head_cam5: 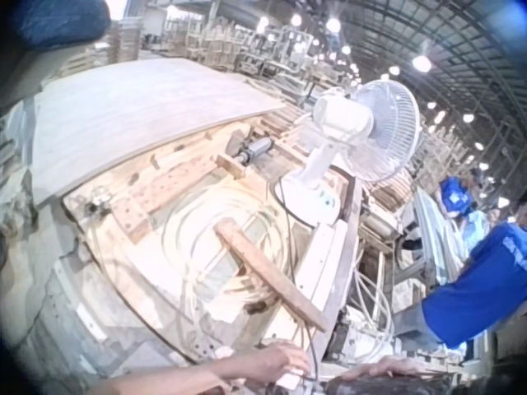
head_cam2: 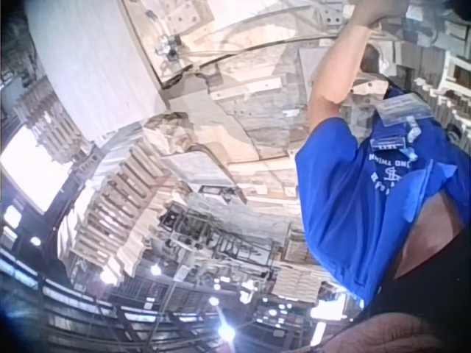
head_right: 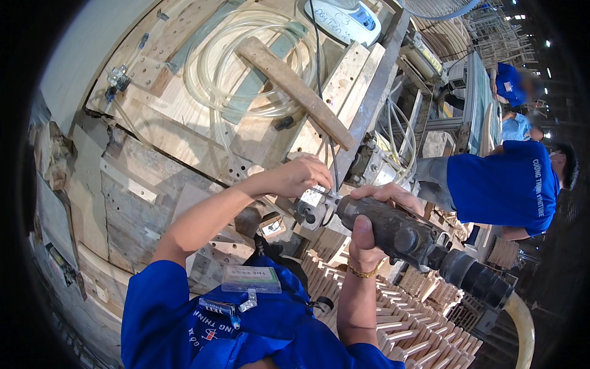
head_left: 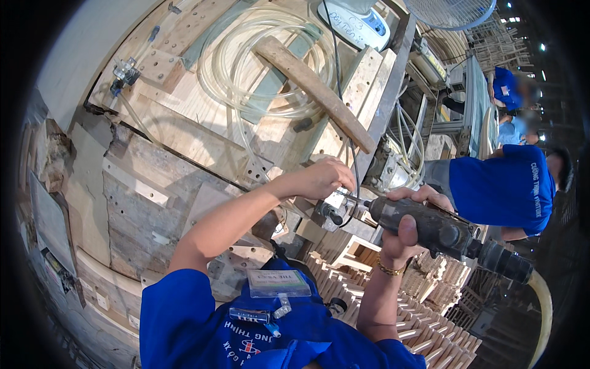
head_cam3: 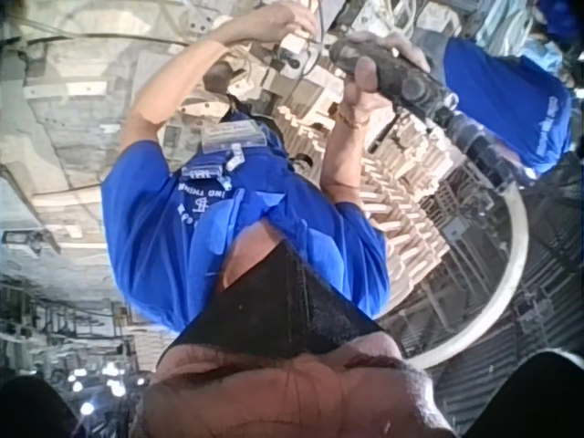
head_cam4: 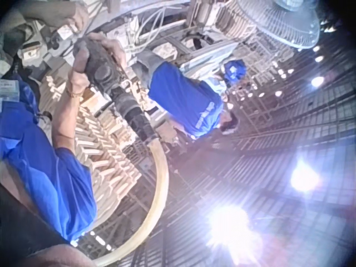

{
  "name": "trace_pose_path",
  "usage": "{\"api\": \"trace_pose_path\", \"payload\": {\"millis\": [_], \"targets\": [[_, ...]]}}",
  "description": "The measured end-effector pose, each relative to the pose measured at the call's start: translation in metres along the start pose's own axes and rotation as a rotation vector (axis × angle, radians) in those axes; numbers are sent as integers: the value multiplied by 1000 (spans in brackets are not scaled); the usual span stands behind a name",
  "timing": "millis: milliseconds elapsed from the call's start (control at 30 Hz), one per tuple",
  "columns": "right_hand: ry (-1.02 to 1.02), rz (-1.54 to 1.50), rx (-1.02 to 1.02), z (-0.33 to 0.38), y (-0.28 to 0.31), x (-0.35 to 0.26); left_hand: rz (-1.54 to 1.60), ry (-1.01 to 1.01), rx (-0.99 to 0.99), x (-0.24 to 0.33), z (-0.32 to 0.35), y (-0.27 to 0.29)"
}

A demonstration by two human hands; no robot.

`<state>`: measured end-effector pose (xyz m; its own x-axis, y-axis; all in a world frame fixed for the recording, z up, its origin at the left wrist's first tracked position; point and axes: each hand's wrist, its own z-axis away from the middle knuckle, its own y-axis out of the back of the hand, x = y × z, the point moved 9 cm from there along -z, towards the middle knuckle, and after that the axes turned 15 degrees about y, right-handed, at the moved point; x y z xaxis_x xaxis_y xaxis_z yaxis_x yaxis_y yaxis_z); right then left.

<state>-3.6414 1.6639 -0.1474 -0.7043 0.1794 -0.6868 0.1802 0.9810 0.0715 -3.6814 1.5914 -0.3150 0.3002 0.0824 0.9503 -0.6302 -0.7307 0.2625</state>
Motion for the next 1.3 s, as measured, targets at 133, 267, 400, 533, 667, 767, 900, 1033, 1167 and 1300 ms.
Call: {"api": "trace_pose_path", "payload": {"millis": [133, 267, 400, 533, 667, 767, 900, 1033, 1167, 1300], "targets": [[8, -24, 17, 1, 0, 0, 9, -6, 8, 1, 2, 1], [13, 3, -41, 0, 0, 2, 5, 10, 20, 3, 1, 4], [-10, -11, -3, -5, 1, -2, -50, -14, -8, 9, 4, 1], [6, -17, 16, -7, 5, -7, -108, -37, 25, 14, 5, 0], [28, -63, 46, -16, 9, -27, -100, -92, 102, 23, 7, 2], [112, -90, 61, -24, 18, -45, -79, -152, 171, 28, 11, 8], [76, -43, 147, -19, 15, -58, 17, -155, 186, 35, 6, 5], [139, -83, 167, -26, 27, -70, 149, 32, 305, 17, 1, 46], [30, -142, 130, -20, 23, -50, 847, 380, 306, -20, 15, 70], [-60, -187, 38, -4, 6, -17, 559, 535, 165, -13, 35, 49]]}}
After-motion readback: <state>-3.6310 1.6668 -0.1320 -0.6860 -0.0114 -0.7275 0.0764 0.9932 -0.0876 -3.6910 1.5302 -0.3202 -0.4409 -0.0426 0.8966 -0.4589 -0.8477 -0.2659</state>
